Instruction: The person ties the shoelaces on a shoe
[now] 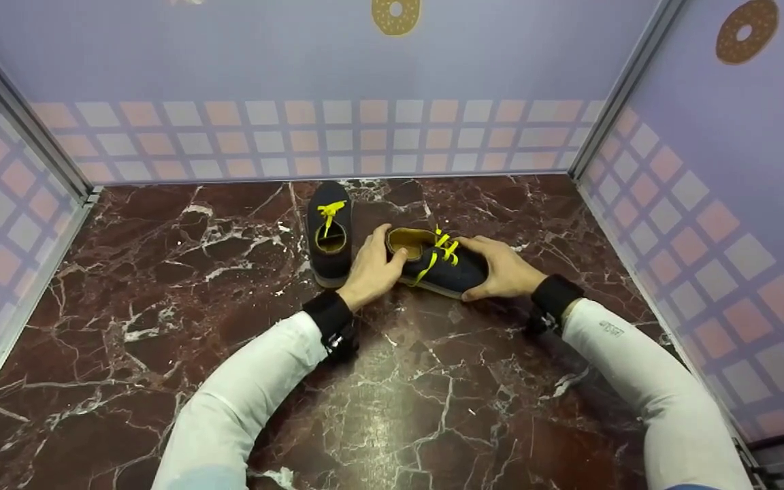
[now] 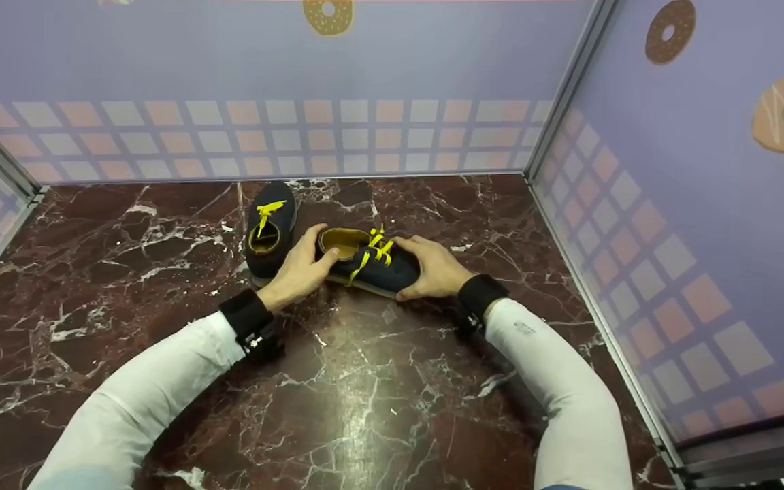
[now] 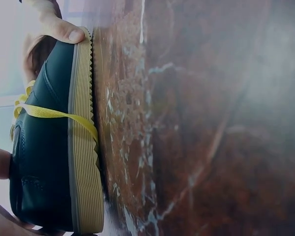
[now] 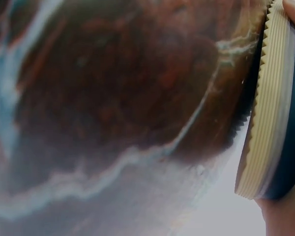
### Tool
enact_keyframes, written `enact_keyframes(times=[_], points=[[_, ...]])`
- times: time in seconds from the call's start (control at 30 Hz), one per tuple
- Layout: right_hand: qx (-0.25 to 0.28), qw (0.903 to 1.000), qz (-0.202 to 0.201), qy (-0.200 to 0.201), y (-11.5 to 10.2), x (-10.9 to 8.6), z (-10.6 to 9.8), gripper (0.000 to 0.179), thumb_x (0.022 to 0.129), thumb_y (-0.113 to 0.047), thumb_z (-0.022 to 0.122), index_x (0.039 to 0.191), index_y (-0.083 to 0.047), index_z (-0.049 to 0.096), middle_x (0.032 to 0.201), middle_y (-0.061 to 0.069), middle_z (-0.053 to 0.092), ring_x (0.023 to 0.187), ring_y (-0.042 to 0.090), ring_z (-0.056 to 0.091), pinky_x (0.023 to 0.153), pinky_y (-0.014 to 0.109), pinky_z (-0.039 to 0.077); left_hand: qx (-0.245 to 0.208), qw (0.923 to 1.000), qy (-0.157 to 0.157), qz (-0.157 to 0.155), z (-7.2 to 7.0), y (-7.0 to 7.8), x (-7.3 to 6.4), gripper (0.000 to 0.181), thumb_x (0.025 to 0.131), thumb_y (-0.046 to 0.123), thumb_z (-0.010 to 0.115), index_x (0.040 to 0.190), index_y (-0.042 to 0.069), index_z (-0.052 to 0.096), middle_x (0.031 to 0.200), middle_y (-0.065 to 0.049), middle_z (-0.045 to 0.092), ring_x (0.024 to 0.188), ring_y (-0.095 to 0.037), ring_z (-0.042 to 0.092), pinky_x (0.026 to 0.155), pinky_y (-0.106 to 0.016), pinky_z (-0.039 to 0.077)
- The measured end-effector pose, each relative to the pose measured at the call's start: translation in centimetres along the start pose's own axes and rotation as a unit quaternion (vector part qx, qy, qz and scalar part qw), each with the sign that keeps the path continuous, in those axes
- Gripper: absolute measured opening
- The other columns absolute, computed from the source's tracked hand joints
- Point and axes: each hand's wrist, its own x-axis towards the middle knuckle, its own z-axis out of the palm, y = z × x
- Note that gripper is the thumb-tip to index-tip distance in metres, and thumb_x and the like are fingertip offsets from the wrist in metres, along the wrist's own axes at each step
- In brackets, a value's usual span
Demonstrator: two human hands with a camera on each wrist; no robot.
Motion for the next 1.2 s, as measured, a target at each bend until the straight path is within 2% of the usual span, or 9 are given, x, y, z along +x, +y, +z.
enact_keyframes(times=[0.07, 0.27, 0.53, 0.7, 0.83, 1.0, 1.2], points=[[-0.011, 0.9998, 0.016, -0.010, -0.7, 0.0, -0.2, 0.122, 0.066, -0.038, 0.104, 0.168, -0.002, 0.048, 0.149, 0.024, 0.066, 0.132, 0.045, 0.066, 0.117, 0.065, 0.053, -0.001, 1.0000, -0.001, -0.006, 0.1, -0.2, 0.1, 0.070, 0.105, 0.029, 0.063, 0.167, 0.001, 0.045, 0.159, -0.030, 0.059, 0.149, -0.049, 0.058, 0.127, -0.060, 0.046], [-0.033, 0.9984, 0.040, -0.023, -1.1, 0.2, -0.2, 0.120, 0.071, -0.035, 0.105, 0.172, -0.011, 0.045, 0.151, 0.018, 0.064, 0.137, 0.039, 0.064, 0.120, 0.058, 0.052, -0.006, 0.9998, 0.006, -0.017, 0.4, -0.8, 0.4, 0.069, 0.100, 0.025, 0.061, 0.163, 0.003, 0.047, 0.158, -0.025, 0.061, 0.148, -0.045, 0.060, 0.126, -0.057, 0.048], [-0.027, 0.9988, 0.040, -0.006, -1.8, 0.0, 0.1, 0.114, 0.076, -0.037, 0.105, 0.170, -0.008, 0.048, 0.151, 0.019, 0.056, 0.141, 0.038, 0.058, 0.119, 0.058, 0.051, -0.019, 0.9994, 0.022, -0.016, 0.4, -0.8, 0.1, 0.066, 0.095, 0.021, 0.059, 0.158, 0.001, 0.052, 0.154, -0.026, 0.063, 0.143, -0.046, 0.063, 0.122, -0.059, 0.050], [-0.037, 0.9985, 0.041, -0.004, -2.2, 0.2, 0.0, 0.110, 0.077, -0.034, 0.105, 0.169, -0.008, 0.050, 0.156, 0.020, 0.058, 0.149, 0.041, 0.052, 0.127, 0.060, 0.046, 0.001, 0.9994, 0.020, -0.027, 0.3, -0.9, 0.1, 0.060, 0.097, 0.022, 0.058, 0.155, 0.008, 0.057, 0.152, -0.019, 0.067, 0.141, -0.041, 0.066, 0.120, -0.055, 0.052], [-0.047, 0.9980, 0.042, -0.002, -2.3, 0.3, -0.1, 0.108, 0.077, -0.032, 0.104, 0.168, -0.008, 0.051, 0.162, 0.018, 0.058, 0.153, 0.042, 0.051, 0.131, 0.061, 0.043, 0.012, 0.9991, 0.013, -0.038, -0.2, -0.7, -0.1, 0.057, 0.097, 0.022, 0.057, 0.153, 0.011, 0.061, 0.152, -0.013, 0.070, 0.140, -0.038, 0.068, 0.118, -0.054, 0.054], [-0.063, 0.9972, 0.040, 0.006, -2.6, 0.3, -0.1, 0.102, 0.078, -0.027, 0.101, 0.166, -0.009, 0.054, 0.165, 0.019, 0.058, 0.155, 0.044, 0.052, 0.131, 0.065, 0.042, 0.010, 0.9992, 0.007, -0.038, -0.5, -0.5, -0.5, 0.057, 0.096, 0.021, 0.056, 0.151, 0.009, 0.066, 0.148, -0.013, 0.075, 0.136, -0.039, 0.072, 0.117, -0.056, 0.055], [-0.079, 0.9964, 0.022, 0.022, -3.1, 0.5, -0.1, 0.086, 0.081, -0.014, 0.096, 0.160, -0.007, 0.061, 0.167, 0.021, 0.058, 0.155, 0.046, 0.051, 0.131, 0.068, 0.040, 0.016, 0.9992, -0.022, -0.030, 0.3, -1.9, -0.4, 0.059, 0.092, 0.019, 0.057, 0.148, 0.013, 0.071, 0.143, -0.012, 0.079, 0.130, -0.037, 0.076, 0.111, -0.053, 0.060]])
